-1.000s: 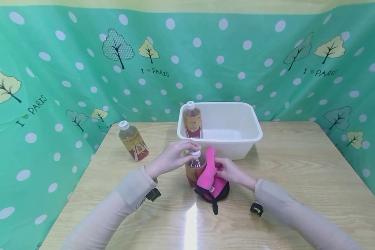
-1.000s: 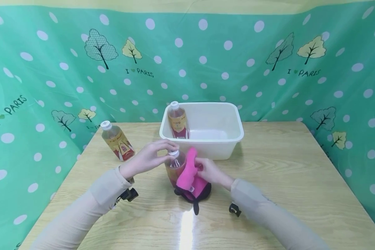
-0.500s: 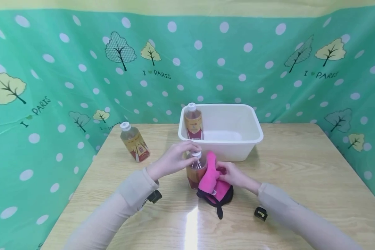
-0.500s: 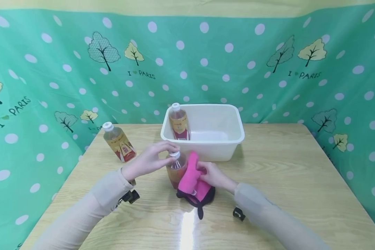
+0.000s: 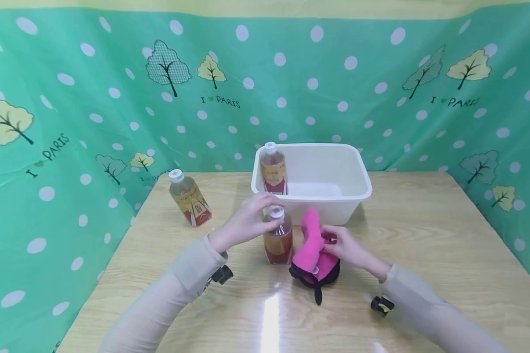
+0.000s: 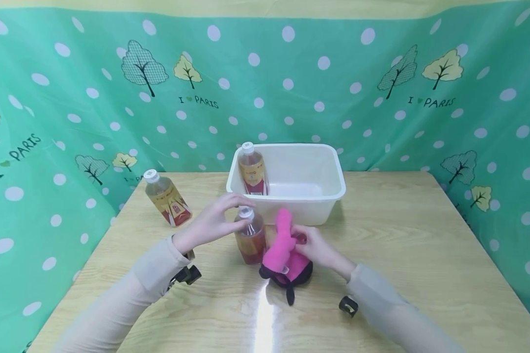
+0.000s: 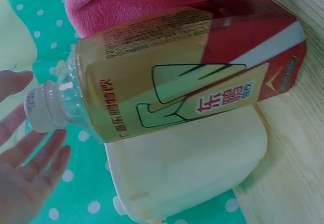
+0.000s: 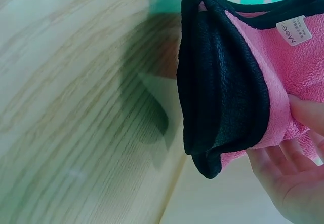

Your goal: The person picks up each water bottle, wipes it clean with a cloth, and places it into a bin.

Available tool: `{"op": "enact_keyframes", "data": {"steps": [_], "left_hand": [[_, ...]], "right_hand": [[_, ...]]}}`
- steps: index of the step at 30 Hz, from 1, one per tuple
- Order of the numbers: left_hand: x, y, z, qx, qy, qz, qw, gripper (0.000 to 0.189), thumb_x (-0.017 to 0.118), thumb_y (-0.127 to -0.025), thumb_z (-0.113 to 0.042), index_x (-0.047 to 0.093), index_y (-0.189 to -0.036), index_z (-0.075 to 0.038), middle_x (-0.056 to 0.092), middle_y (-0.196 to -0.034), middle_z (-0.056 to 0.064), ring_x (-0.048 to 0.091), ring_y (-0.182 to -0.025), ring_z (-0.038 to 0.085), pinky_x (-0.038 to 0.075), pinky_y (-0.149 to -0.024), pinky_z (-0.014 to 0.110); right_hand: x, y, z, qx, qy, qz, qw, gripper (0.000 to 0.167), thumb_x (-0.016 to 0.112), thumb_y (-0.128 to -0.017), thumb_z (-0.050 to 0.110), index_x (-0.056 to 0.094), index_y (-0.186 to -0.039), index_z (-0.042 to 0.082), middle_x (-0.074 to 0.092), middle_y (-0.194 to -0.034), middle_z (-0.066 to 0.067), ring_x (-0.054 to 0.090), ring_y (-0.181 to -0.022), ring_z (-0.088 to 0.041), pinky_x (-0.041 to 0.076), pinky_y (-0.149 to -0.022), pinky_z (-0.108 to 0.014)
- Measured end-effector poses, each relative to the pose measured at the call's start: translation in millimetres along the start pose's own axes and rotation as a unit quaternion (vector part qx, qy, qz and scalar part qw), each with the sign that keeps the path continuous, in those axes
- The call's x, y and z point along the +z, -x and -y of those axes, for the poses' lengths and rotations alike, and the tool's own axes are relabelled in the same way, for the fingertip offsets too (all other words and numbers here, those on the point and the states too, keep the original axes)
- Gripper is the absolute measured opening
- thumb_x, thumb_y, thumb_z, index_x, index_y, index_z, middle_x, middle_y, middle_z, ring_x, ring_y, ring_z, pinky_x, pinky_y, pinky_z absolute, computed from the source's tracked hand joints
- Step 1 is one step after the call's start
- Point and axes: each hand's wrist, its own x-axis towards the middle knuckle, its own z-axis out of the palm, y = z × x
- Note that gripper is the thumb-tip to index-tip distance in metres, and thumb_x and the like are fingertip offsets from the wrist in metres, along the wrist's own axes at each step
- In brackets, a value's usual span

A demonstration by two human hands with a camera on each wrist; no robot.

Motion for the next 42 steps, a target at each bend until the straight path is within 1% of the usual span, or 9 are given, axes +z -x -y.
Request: {"op": "enact_keyframes", "data": {"steps": [5, 10, 12, 17, 23, 30, 34, 38, 42], "left_hand": [[1.4, 2.1, -8.4, -0.043, -0.021, -0.022, 0.9986, 0.027, 0.072, -0.071, -0.009, 0.06, -0.094, 0.0, 0.058, -0.09, 0.007, 0.055, -0.084, 0.017, 0.051, -0.074, 0.03], [6.5, 3.9, -14.7, -0.074, -0.032, -0.046, 0.9956, 0.028, 0.072, -0.072, -0.009, 0.057, -0.093, 0.002, 0.055, -0.09, 0.008, 0.055, -0.081, 0.016, 0.052, -0.069, 0.024], [8.5, 4.2, -15.5, -0.083, -0.033, -0.056, 0.9944, 0.029, 0.073, -0.072, -0.011, 0.057, -0.093, 0.002, 0.054, -0.089, 0.008, 0.055, -0.08, 0.015, 0.052, -0.067, 0.022], [11.1, 4.2, -15.4, -0.091, -0.039, -0.073, 0.9925, 0.028, 0.073, -0.071, -0.011, 0.057, -0.091, 0.001, 0.055, -0.088, 0.007, 0.056, -0.078, 0.014, 0.052, -0.065, 0.021], [9.4, 4.3, -14.7, -0.081, -0.028, -0.069, 0.994, 0.023, 0.071, -0.072, -0.008, 0.059, -0.089, 0.001, 0.057, -0.088, 0.006, 0.057, -0.08, 0.015, 0.051, -0.068, 0.019], [6.3, 5.3, -11.7, -0.048, -0.011, -0.052, 0.9974, 0.017, 0.067, -0.076, -0.003, 0.061, -0.09, 0.002, 0.059, -0.09, 0.009, 0.058, -0.082, 0.016, 0.051, -0.073, 0.021], [4.0, 5.8, -10.6, -0.039, -0.003, -0.032, 0.9987, 0.018, 0.066, -0.076, -0.002, 0.061, -0.093, 0.002, 0.061, -0.094, 0.01, 0.059, -0.086, 0.017, 0.049, -0.079, 0.021], [1.0, 6.5, -9.8, -0.035, 0.004, -0.008, 0.9993, 0.022, 0.065, -0.076, -0.001, 0.061, -0.097, 0.002, 0.062, -0.099, 0.012, 0.059, -0.094, 0.02, 0.047, -0.086, 0.024], [-1.3, 7.1, -8.8, -0.025, 0.008, 0.01, 0.9996, 0.025, 0.064, -0.077, 0.0, 0.06, -0.101, 0.003, 0.061, -0.104, 0.014, 0.057, -0.1, 0.022, 0.044, -0.091, 0.025]], "right_hand": [[-7, 6.0, 2, 0.014, 0.006, -0.016, 0.9998, 0.015, 0.058, -0.074, -0.01, 0.058, -0.086, -0.002, 0.06, -0.082, -0.007, 0.058, -0.082, -0.018, 0.052, -0.074, -0.028], [-11, 11.1, 4, 0.028, 0.007, -0.02, 0.9994, 0.016, 0.058, -0.075, -0.009, 0.059, -0.089, -0.002, 0.061, -0.086, -0.009, 0.056, -0.085, -0.013, 0.052, -0.075, -0.028], [-11, 12.5, 4, 0.03, 0.004, -0.017, 0.9994, 0.017, 0.058, -0.075, -0.009, 0.059, -0.091, -0.002, 0.061, -0.088, -0.011, 0.057, -0.087, -0.015, 0.051, -0.076, -0.027], [-13, 14.6, 3, 0.028, -0.002, -0.021, 0.9994, 0.021, 0.058, -0.075, -0.01, 0.059, -0.094, -0.004, 0.061, -0.093, -0.015, 0.058, -0.089, -0.023, 0.052, -0.077, -0.03], [-14, 16.0, 4, 0.035, -0.006, -0.024, 0.9991, 0.021, 0.057, -0.075, -0.011, 0.058, -0.095, -0.005, 0.06, -0.095, -0.018, 0.058, -0.09, -0.026, 0.052, -0.077, -0.032], [-15, 18.0, 2, 0.024, -0.008, -0.027, 0.9993, 0.02, 0.058, -0.075, -0.011, 0.058, -0.094, -0.007, 0.06, -0.094, -0.019, 0.058, -0.088, -0.019, 0.053, -0.076, -0.032], [-16, 18.0, 1, 0.033, -0.006, -0.025, 0.9991, 0.021, 0.058, -0.075, -0.011, 0.059, -0.095, -0.006, 0.06, -0.094, -0.017, 0.057, -0.088, -0.016, 0.052, -0.077, -0.031], [-17, 16.5, 1, 0.039, 0.001, -0.023, 0.999, 0.022, 0.059, -0.075, -0.009, 0.059, -0.097, -0.005, 0.061, -0.094, -0.016, 0.058, -0.091, -0.024, 0.051, -0.078, -0.032], [-17, 14.4, 1, 0.039, 0.003, -0.02, 0.999, 0.022, 0.059, -0.075, -0.009, 0.059, -0.096, -0.005, 0.061, -0.096, -0.018, 0.057, -0.093, -0.033, 0.051, -0.079, -0.032]]}}
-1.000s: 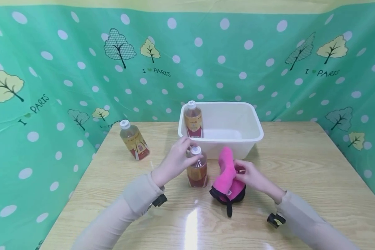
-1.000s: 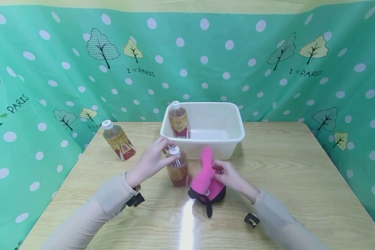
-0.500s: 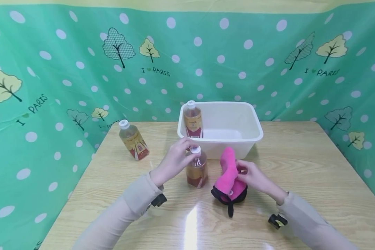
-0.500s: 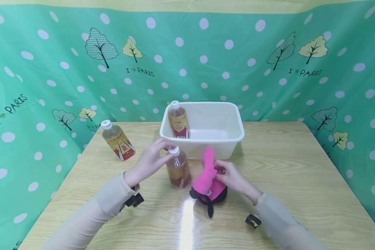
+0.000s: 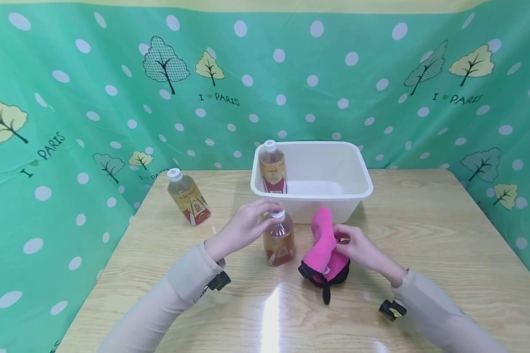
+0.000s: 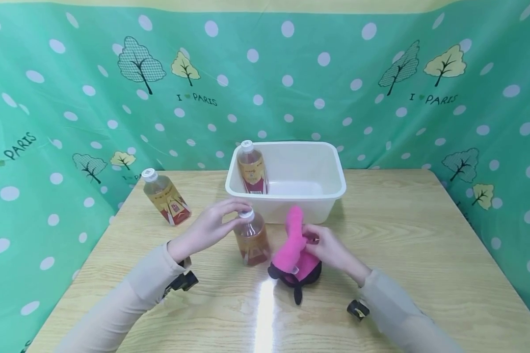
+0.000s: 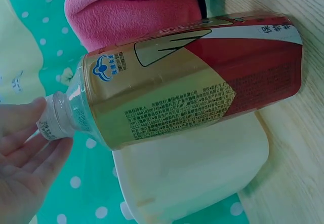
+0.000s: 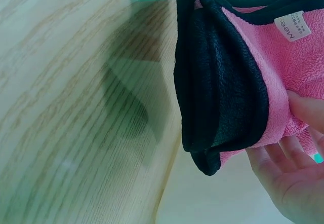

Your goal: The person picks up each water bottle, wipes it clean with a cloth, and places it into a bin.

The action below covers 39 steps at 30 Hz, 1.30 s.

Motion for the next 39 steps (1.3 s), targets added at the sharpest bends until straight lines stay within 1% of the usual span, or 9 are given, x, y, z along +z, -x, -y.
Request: {"op": "enact_keyframes", "data": {"steps": [6, 10, 13, 16, 20, 23, 25, 32, 39], "left_hand": [[-0.8, -1.1, 1.1, 0.022, -0.005, 0.015, 0.9996, 0.026, 0.063, -0.077, 0.001, 0.06, -0.103, 0.004, 0.061, -0.107, 0.014, 0.056, -0.102, 0.023, 0.044, -0.091, 0.023], [-1.2, -1.9, 1.4, 0.022, -0.002, 0.022, 0.9995, 0.025, 0.063, -0.077, 0.002, 0.061, -0.102, 0.003, 0.061, -0.107, 0.013, 0.057, -0.101, 0.022, 0.045, -0.089, 0.023], [-2.0, -1.4, 2.1, 0.025, 0.001, 0.028, 0.9993, 0.024, 0.062, -0.077, 0.003, 0.061, -0.101, 0.003, 0.061, -0.107, 0.013, 0.057, -0.101, 0.022, 0.045, -0.089, 0.022], [-1.7, -0.6, 4.0, 0.041, -0.002, 0.03, 0.9987, 0.023, 0.062, -0.077, 0.004, 0.062, -0.099, 0.003, 0.061, -0.107, 0.014, 0.057, -0.101, 0.022, 0.045, -0.088, 0.02], [-1.0, -0.3, 7.2, 0.07, -0.008, 0.025, 0.9972, 0.021, 0.063, -0.076, 0.005, 0.062, -0.097, 0.003, 0.061, -0.106, 0.015, 0.058, -0.099, 0.022, 0.045, -0.087, 0.018], [-1.1, -1.1, 9.3, 0.082, -0.007, 0.023, 0.9964, 0.021, 0.064, -0.076, 0.004, 0.063, -0.096, 0.003, 0.061, -0.104, 0.015, 0.059, -0.097, 0.022, 0.045, -0.085, 0.016], [-1.6, -2.1, 10.0, 0.082, -0.005, 0.023, 0.9963, 0.02, 0.064, -0.075, 0.003, 0.063, -0.096, 0.003, 0.062, -0.104, 0.015, 0.059, -0.096, 0.021, 0.046, -0.084, 0.016], [-3.4, -4.5, 9.5, 0.067, 0.006, 0.038, 0.997, 0.02, 0.064, -0.076, 0.002, 0.063, -0.096, 0.002, 0.061, -0.104, 0.016, 0.059, -0.096, 0.021, 0.046, -0.082, 0.015], [-5.4, -4.1, 6.9, 0.064, -0.002, 0.046, 0.9969, 0.019, 0.064, -0.076, 0.002, 0.064, -0.095, 0.002, 0.062, -0.104, 0.015, 0.059, -0.097, 0.021, 0.046, -0.082, 0.014]], "right_hand": [[0, -0.7, 1, 0.006, 0.002, 0.001, 1.0, 0.021, 0.059, -0.076, -0.009, 0.059, -0.096, -0.004, 0.061, -0.096, -0.017, 0.056, -0.094, -0.033, 0.051, -0.08, -0.034], [0, -1.3, 1, 0.006, 0.005, 0.0, 1.0, 0.019, 0.059, -0.076, -0.009, 0.06, -0.094, -0.002, 0.062, -0.093, -0.013, 0.056, -0.094, -0.03, 0.05, -0.081, -0.037], [1, -2.5, 2, 0.004, 0.011, -0.002, 0.9999, 0.019, 0.059, -0.076, -0.008, 0.06, -0.093, -0.002, 0.062, -0.091, -0.011, 0.057, -0.093, -0.03, 0.05, -0.081, -0.037], [3, -4.5, 5, 0.001, 0.015, -0.002, 0.9999, 0.018, 0.059, -0.076, -0.008, 0.06, -0.093, -0.003, 0.062, -0.091, -0.012, 0.057, -0.093, -0.031, 0.051, -0.081, -0.035], [5, -9.1, 10, 0.001, 0.01, 0.004, 0.9999, 0.017, 0.059, -0.077, -0.008, 0.059, -0.093, -0.003, 0.062, -0.091, -0.013, 0.056, -0.095, -0.033, 0.051, -0.082, -0.035], [7, -13.9, 14, 0.003, 0.005, 0.009, 0.9999, 0.017, 0.058, -0.077, -0.007, 0.059, -0.094, -0.002, 0.061, -0.092, -0.012, 0.056, -0.096, -0.032, 0.05, -0.082, -0.035], [9, -17.4, 17, 0.0, 0.003, 0.011, 0.9999, 0.017, 0.058, -0.078, -0.006, 0.06, -0.093, -0.001, 0.061, -0.092, -0.012, 0.057, -0.095, -0.031, 0.05, -0.082, -0.036], [11, -26.7, 27, -0.024, 0.007, 0.009, 0.9996, 0.014, 0.058, -0.078, -0.005, 0.06, -0.091, 0.0, 0.061, -0.09, -0.01, 0.058, -0.092, -0.028, 0.051, -0.081, -0.036], [13, -31.5, 32, -0.024, 0.003, 0.014, 0.9996, 0.015, 0.058, -0.078, -0.005, 0.06, -0.092, 0.0, 0.062, -0.09, -0.01, 0.058, -0.092, -0.027, 0.051, -0.08, -0.032]]}}
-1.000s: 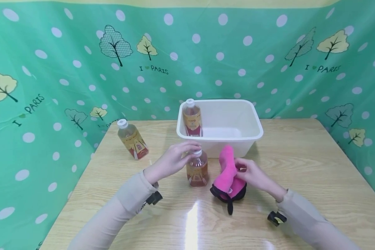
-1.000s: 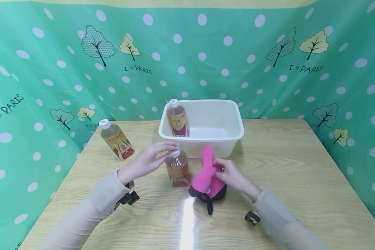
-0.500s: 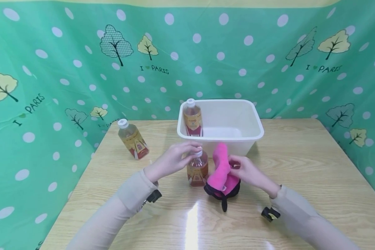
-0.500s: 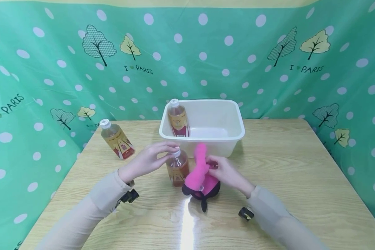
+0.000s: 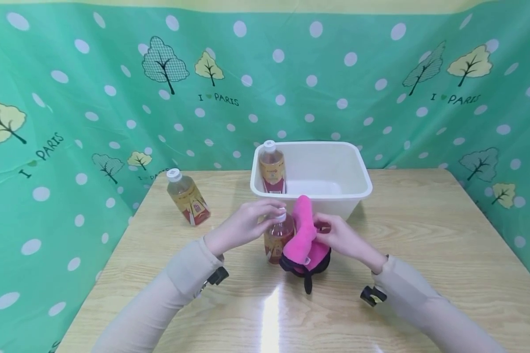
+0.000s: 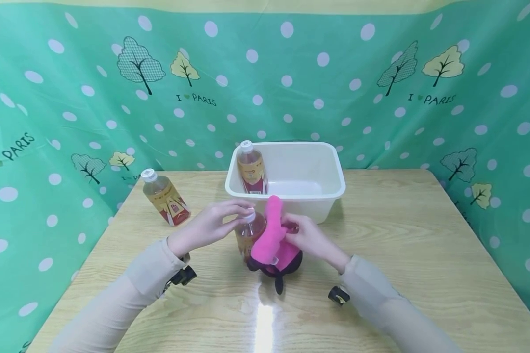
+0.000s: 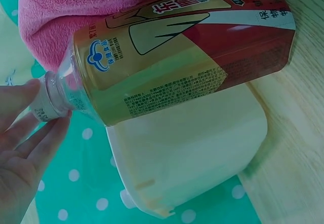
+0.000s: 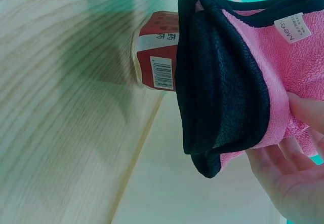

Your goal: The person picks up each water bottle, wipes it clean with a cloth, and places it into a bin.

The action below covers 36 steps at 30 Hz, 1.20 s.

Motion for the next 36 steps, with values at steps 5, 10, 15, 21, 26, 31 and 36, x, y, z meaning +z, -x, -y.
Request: {"op": "enact_keyframes", "data": {"steps": [5, 10, 15, 21, 26, 31, 36], "left_hand": [[-0.2, 0.0, 0.0, -0.001, 0.001, 0.007, 1.0, 0.019, 0.064, -0.077, 0.002, 0.063, -0.096, 0.002, 0.061, -0.105, 0.014, 0.059, -0.097, 0.02, 0.045, -0.084, 0.015], [0.1, -0.5, 0.7, -0.001, -0.006, 0.007, 1.0, 0.019, 0.064, -0.077, 0.0, 0.063, -0.097, 0.001, 0.061, -0.105, 0.014, 0.059, -0.097, 0.02, 0.045, -0.084, 0.015], [-0.3, -0.5, 0.4, -0.004, -0.008, 0.006, 0.9999, 0.019, 0.064, -0.077, -0.001, 0.064, -0.096, 0.001, 0.061, -0.105, 0.013, 0.059, -0.097, 0.02, 0.045, -0.084, 0.015], [-0.5, -0.4, -0.1, 0.001, -0.004, 0.003, 1.0, 0.019, 0.065, -0.077, -0.001, 0.063, -0.096, 0.001, 0.062, -0.105, 0.013, 0.059, -0.097, 0.02, 0.046, -0.083, 0.015], [0.0, -0.3, 0.4, 0.004, -0.001, 0.003, 1.0, 0.019, 0.064, -0.077, -0.001, 0.063, -0.096, 0.001, 0.061, -0.104, 0.014, 0.06, -0.096, 0.02, 0.046, -0.082, 0.014], [0.8, -0.4, 1.2, 0.008, 0.003, 0.001, 1.0, 0.019, 0.064, -0.076, 0.001, 0.063, -0.095, 0.002, 0.061, -0.104, 0.016, 0.06, -0.095, 0.021, 0.046, -0.081, 0.014], [0.9, -0.3, 1.6, 0.012, 0.003, -0.004, 0.9999, 0.019, 0.065, -0.075, 0.002, 0.064, -0.094, 0.002, 0.062, -0.103, 0.015, 0.06, -0.095, 0.021, 0.046, -0.082, 0.014]], "right_hand": [[1, -4.0, 1, 0.001, 0.0, -0.003, 1.0, 0.015, 0.059, -0.078, -0.004, 0.06, -0.093, -0.002, 0.062, -0.089, -0.011, 0.058, -0.091, -0.027, 0.051, -0.081, -0.034], [2, -7.2, 1, 0.006, -0.003, -0.001, 1.0, 0.015, 0.059, -0.078, -0.004, 0.06, -0.092, -0.001, 0.062, -0.089, -0.01, 0.058, -0.092, -0.027, 0.05, -0.083, -0.037], [4, -8.9, 1, 0.0, -0.006, 0.001, 1.0, 0.016, 0.059, -0.078, -0.005, 0.06, -0.093, -0.002, 0.062, -0.09, -0.012, 0.058, -0.092, -0.027, 0.05, -0.082, -0.037], [6, -10.1, -2, -0.006, -0.002, 0.001, 1.0, 0.018, 0.059, -0.077, -0.006, 0.06, -0.094, -0.002, 0.063, -0.089, -0.011, 0.059, -0.09, -0.026, 0.051, -0.08, -0.031], [10, -10.1, -8, -0.006, -0.002, 0.006, 1.0, 0.019, 0.058, -0.075, -0.008, 0.059, -0.094, -0.004, 0.062, -0.089, -0.014, 0.059, -0.087, -0.027, 0.052, -0.075, -0.028], [14, -10.5, -15, 0.003, 0.008, 0.012, 0.9999, 0.022, 0.057, -0.073, -0.01, 0.059, -0.094, -0.004, 0.062, -0.089, -0.015, 0.059, -0.083, -0.026, 0.053, -0.071, -0.025], [19, -12.1, -22, 0.009, 0.018, 0.024, 0.9995, 0.027, 0.058, -0.071, -0.01, 0.059, -0.097, -0.004, 0.062, -0.089, -0.014, 0.058, -0.08, -0.022, 0.052, -0.068, -0.023]]}}
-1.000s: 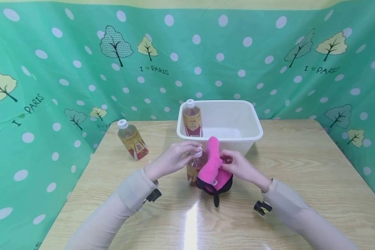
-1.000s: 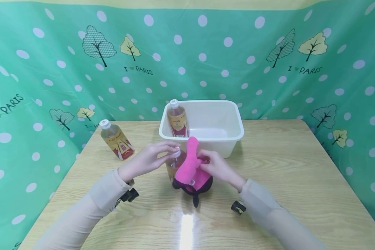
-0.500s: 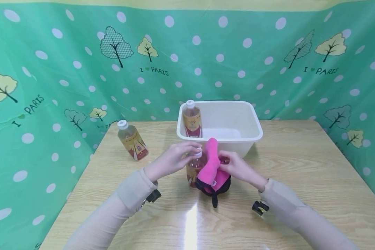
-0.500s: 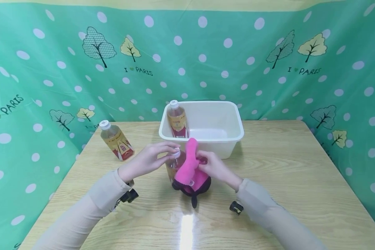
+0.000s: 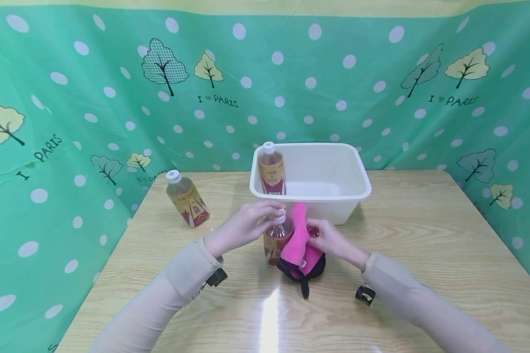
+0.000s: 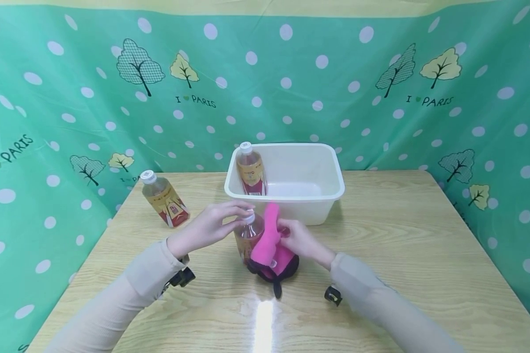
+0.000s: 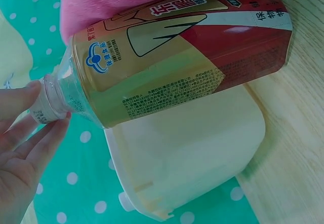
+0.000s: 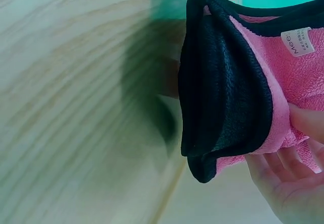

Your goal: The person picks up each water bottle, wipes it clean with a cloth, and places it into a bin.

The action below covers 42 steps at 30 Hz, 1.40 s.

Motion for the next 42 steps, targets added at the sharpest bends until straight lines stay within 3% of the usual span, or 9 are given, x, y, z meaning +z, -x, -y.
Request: {"op": "enact_keyframes", "data": {"steps": [8, 17, 23, 30, 42], "left_hand": [[1.4, -0.5, 1.2, 0.009, -0.001, -0.002, 1.0, 0.018, 0.065, -0.075, 0.002, 0.063, -0.094, 0.002, 0.062, -0.102, 0.015, 0.059, -0.096, 0.021, 0.046, -0.083, 0.015], [1.8, -0.2, 0.2, 0.011, -0.002, -0.007, 0.9999, 0.019, 0.065, -0.075, 0.002, 0.064, -0.094, 0.002, 0.062, -0.102, 0.014, 0.06, -0.096, 0.021, 0.046, -0.083, 0.015], [1.9, 0.4, 0.8, 0.011, 0.002, -0.008, 0.9999, 0.019, 0.065, -0.075, 0.002, 0.063, -0.094, 0.002, 0.062, -0.102, 0.014, 0.059, -0.096, 0.021, 0.046, -0.083, 0.015], [1.7, 0.5, 1.1, 0.003, 0.006, -0.002, 1.0, 0.019, 0.065, -0.075, 0.002, 0.063, -0.094, 0.002, 0.062, -0.103, 0.016, 0.06, -0.096, 0.022, 0.047, -0.081, 0.014], [0.6, 0.5, -0.3, 0.002, 0.003, -0.002, 1.0, 0.019, 0.065, -0.076, 0.001, 0.064, -0.095, 0.002, 0.062, -0.104, 0.015, 0.06, -0.095, 0.02, 0.046, -0.08, 0.013]], "right_hand": [[10, -1.1, -17, -0.013, 0.017, 0.016, 0.9996, 0.03, 0.06, -0.07, -0.009, 0.059, -0.099, -0.006, 0.063, -0.091, -0.017, 0.06, -0.079, -0.022, 0.052, -0.068, -0.023], [18, -0.8, -25, 0.007, 0.026, 0.028, 0.9992, 0.03, 0.06, -0.07, -0.011, 0.059, -0.098, -0.003, 0.063, -0.088, -0.012, 0.059, -0.075, -0.018, 0.051, -0.066, -0.021], [15, 1.9, -18, -0.007, 0.016, 0.011, 0.9998, 0.028, 0.059, -0.071, -0.011, 0.059, -0.098, -0.004, 0.063, -0.091, -0.015, 0.06, -0.08, -0.021, 0.052, -0.07, -0.025], [5, 2.6, -1, -0.04, 0.007, -0.021, 0.9989, 0.02, 0.058, -0.07, -0.013, 0.059, -0.088, -0.004, 0.063, -0.085, -0.016, 0.061, -0.075, -0.023, 0.053, -0.066, -0.022], [-9, 0.4, 18, -0.05, 0.008, -0.031, 0.9982, 0.015, 0.057, -0.073, -0.012, 0.059, -0.083, -0.001, 0.06, -0.079, -0.01, 0.06, -0.078, -0.023, 0.053, -0.07, -0.025]]}}
